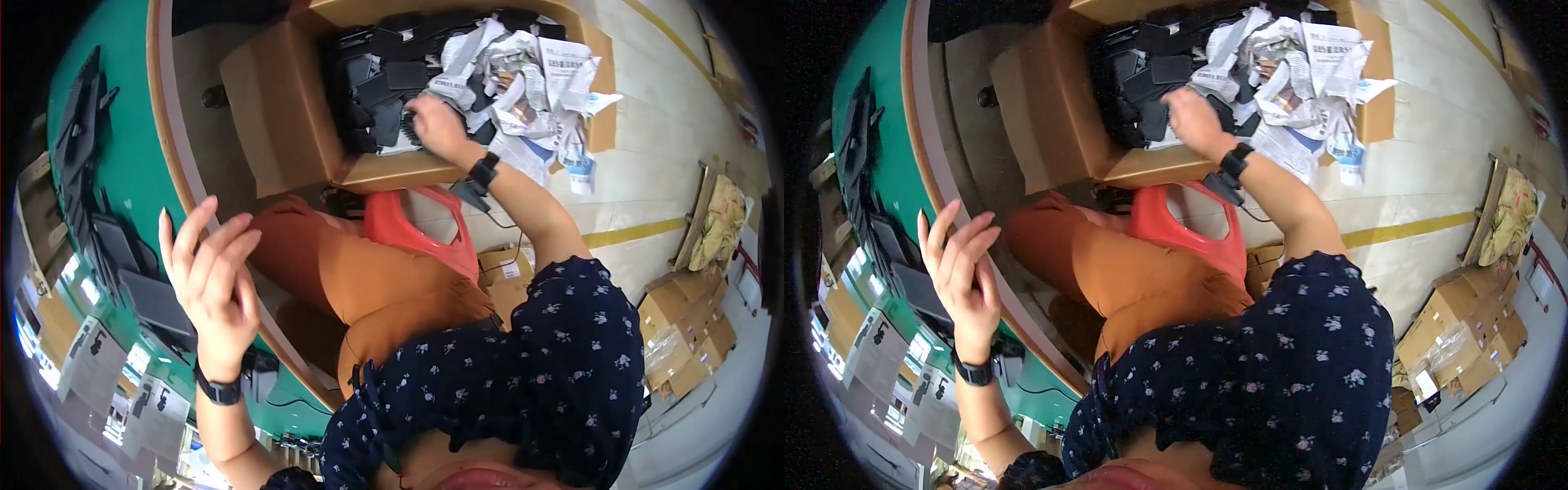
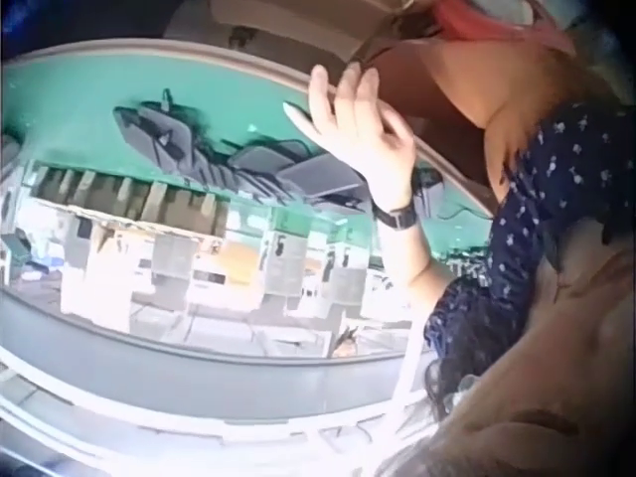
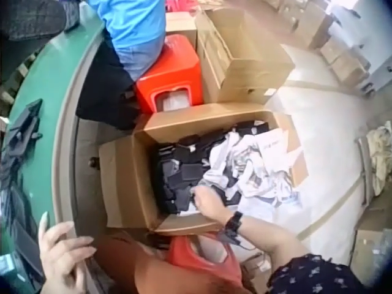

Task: The person picks up a bundle of cables from a box and places them on the table. They then take a cable and a base plate, join them together, and place the assembled unit into a cardboard tray, repeating the process.

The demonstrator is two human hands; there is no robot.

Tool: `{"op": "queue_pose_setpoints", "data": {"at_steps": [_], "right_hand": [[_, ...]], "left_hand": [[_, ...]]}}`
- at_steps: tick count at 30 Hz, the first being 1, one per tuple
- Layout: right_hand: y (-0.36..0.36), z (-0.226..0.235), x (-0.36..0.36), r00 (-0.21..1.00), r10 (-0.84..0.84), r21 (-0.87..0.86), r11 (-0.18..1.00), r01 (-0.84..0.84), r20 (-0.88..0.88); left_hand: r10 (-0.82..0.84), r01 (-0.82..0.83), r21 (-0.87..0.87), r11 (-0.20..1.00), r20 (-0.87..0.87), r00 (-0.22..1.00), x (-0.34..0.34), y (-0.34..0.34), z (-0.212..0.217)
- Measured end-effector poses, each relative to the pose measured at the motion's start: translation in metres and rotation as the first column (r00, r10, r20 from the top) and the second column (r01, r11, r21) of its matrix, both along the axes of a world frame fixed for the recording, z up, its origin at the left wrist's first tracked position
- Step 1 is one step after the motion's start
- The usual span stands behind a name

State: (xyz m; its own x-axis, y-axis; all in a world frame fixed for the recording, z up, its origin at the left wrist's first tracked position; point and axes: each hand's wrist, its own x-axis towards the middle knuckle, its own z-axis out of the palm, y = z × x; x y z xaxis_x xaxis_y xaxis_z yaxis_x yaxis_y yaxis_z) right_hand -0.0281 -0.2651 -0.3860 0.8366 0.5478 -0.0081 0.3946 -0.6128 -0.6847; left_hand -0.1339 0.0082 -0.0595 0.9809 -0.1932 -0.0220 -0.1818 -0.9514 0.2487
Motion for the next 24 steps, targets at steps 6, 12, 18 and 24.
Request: {"op": "queue_pose_setpoints", "data": {"at_steps": [6, 12, 18, 24], "right_hand": [[0.060, -0.101, -0.023, 0.853, 0.066, -0.205, 0.958, -0.199, -0.518], [0.039, -0.154, -0.007, 0.786, -0.043, -0.398, 0.878, -0.265, -0.617], [-0.039, -0.167, 0.086, 0.709, -0.279, -0.218, 0.960, 0.178, -0.648], [-0.050, -0.148, 0.108, 0.739, -0.670, -0.330, 0.716, 0.615, -0.076]], "left_hand": [[0.037, -0.036, 0.007, 0.999, -0.118, 0.992, -0.006, 0.008, 0.003], [0.055, -0.045, 0.059, 0.997, -0.177, 0.983, -0.014, 0.014, 0.004], [0.039, -0.026, 0.080, 0.996, -0.170, 0.985, -0.013, 0.014, 0.005], [0.036, -0.005, 0.139, 0.990, -0.217, 0.975, -0.017, 0.016, 0.003]]}}
